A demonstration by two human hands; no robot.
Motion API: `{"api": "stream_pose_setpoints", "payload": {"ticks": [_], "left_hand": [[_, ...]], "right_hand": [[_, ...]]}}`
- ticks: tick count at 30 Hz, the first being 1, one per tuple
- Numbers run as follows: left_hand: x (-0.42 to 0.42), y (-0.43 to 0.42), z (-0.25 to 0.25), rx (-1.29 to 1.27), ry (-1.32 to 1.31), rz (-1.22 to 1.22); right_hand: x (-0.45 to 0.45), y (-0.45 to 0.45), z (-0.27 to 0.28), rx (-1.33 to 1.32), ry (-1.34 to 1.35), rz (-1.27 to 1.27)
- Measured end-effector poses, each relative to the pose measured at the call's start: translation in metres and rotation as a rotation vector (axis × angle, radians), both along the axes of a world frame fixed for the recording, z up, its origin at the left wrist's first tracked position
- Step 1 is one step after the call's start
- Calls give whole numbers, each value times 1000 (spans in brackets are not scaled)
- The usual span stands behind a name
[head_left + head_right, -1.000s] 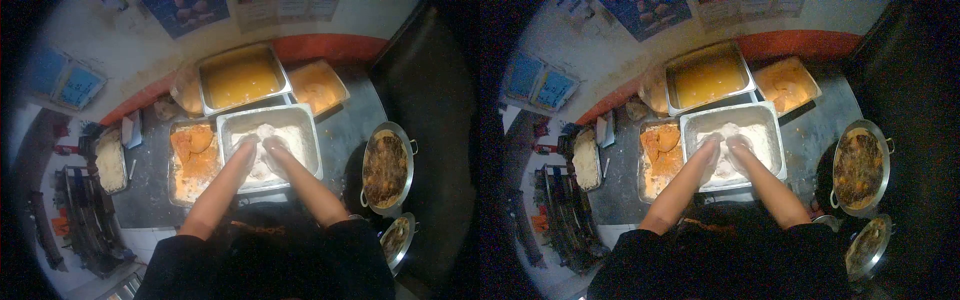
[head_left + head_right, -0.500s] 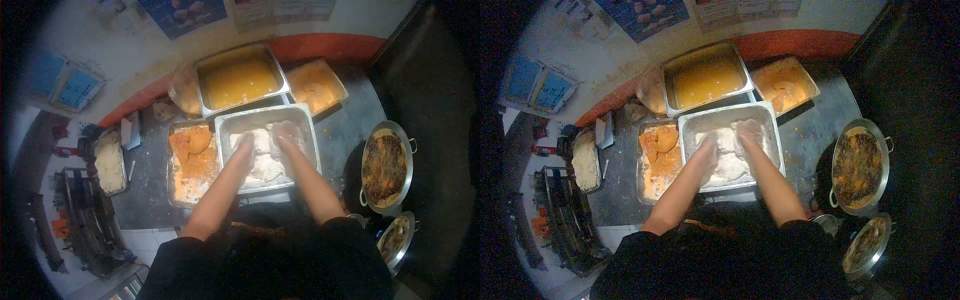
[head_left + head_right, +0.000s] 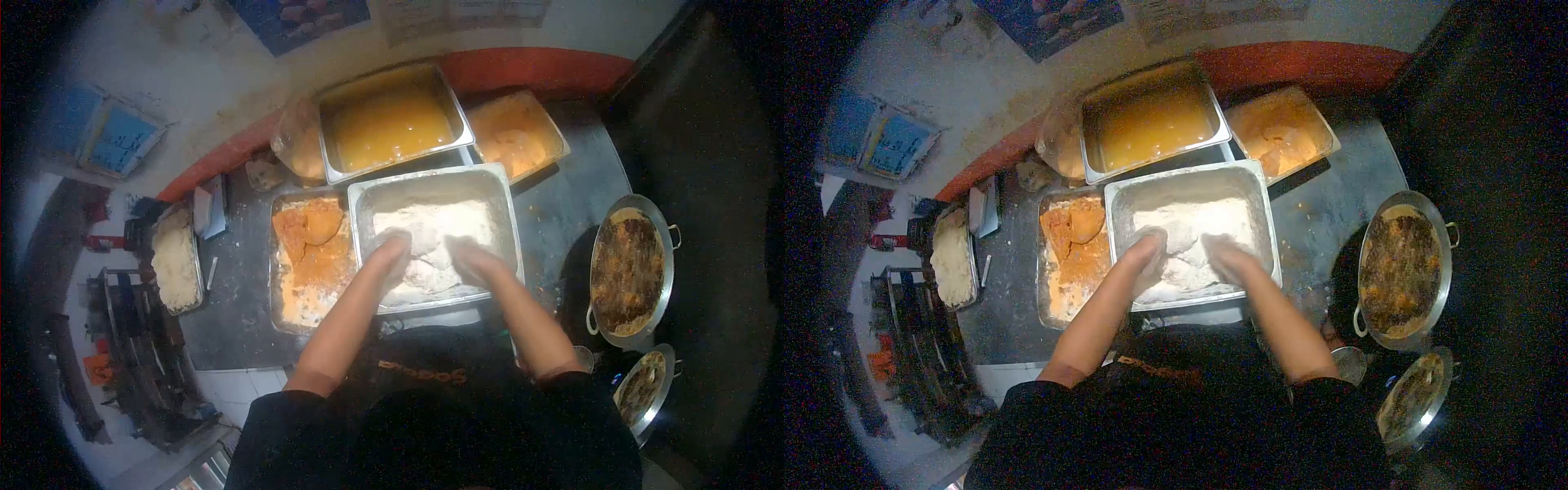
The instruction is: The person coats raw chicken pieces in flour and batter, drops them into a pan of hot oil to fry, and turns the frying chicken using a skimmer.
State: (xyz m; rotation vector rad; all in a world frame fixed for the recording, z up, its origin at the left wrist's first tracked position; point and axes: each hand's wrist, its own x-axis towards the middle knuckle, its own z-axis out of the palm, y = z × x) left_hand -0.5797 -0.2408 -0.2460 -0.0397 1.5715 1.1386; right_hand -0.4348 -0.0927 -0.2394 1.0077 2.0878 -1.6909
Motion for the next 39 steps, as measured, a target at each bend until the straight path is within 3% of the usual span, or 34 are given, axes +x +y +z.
{"api": "stream_pose_setpoints", "payload": {"ticks": [2,4,6,7,9,11,12,13,14,15,16,17,18,20,21,23,24,26,27,29,31,32,33,34,35,36,38,39], "left_hand": [[1,0,-10,-34,-8,-89],[6,0,-35,104,-42,66],[12,15,14,125,-128,131],[19,18,44,134,-234,211],[23,23,79,175,-221,260],[27,29,104,402,-118,266],[19,24,70,403,-115,265],[3,16,9,314,218,127],[-6,12,-11,274,386,55],[-14,8,-31,221,556,-11],[-14,2,-33,192,345,93],[-14,-3,-36,161,133,196],[-13,0,-40,160,133,201],[-7,22,-46,215,176,428],[-2,33,-34,215,176,431],[3,50,-16,190,195,536],[4,55,-17,182,203,571],[-7,61,-50,252,133,527],[-9,55,-42,248,133,523],[-11,33,-8,419,-229,459],[2,18,33,364,-203,443],[6,11,42,323,-166,423],[4,1,4,256,-2,293],[10,-4,-28,253,-7,296],[18,-9,-55,200,10,253],[22,-11,-67,148,29,209],[26,-1,-7,61,-9,70],[31,11,37,113,-248,199]], "right_hand": [[-5,-13,-1,-114,7,-33],[-12,-25,8,-228,24,-67],[-20,-31,33,-520,139,-501],[-22,-29,29,-519,135,-503],[-27,-25,14,-357,277,-513],[-25,-21,52,-340,273,-458],[-28,-15,68,-315,287,-402],[-29,2,56,-217,237,-208],[-28,10,55,-215,242,-209],[-27,15,55,-11,217,-212],[-26,20,53,191,188,-214],[-30,27,41,168,84,-338],[-37,35,10,168,84,-333],[-50,46,-69,537,186,-86],[-62,34,-88,537,186,-84],[-94,-2,-106,351,343,-521],[-99,7,-62,376,72,-81],[-91,-11,-6,328,103,-160],[-83,-19,18,311,113,-188],[-55,-13,41,-56,317,-265],[-28,15,22,353,260,2],[-22,20,26,347,249,9],[-16,26,32,407,-16,129],[-14,28,37,463,-280,247],[-10,25,30,462,-282,248],[-3,19,15,535,-304,445],[2,8,-12,608,-323,642],[2,3,-25,187,-174,262]]}}
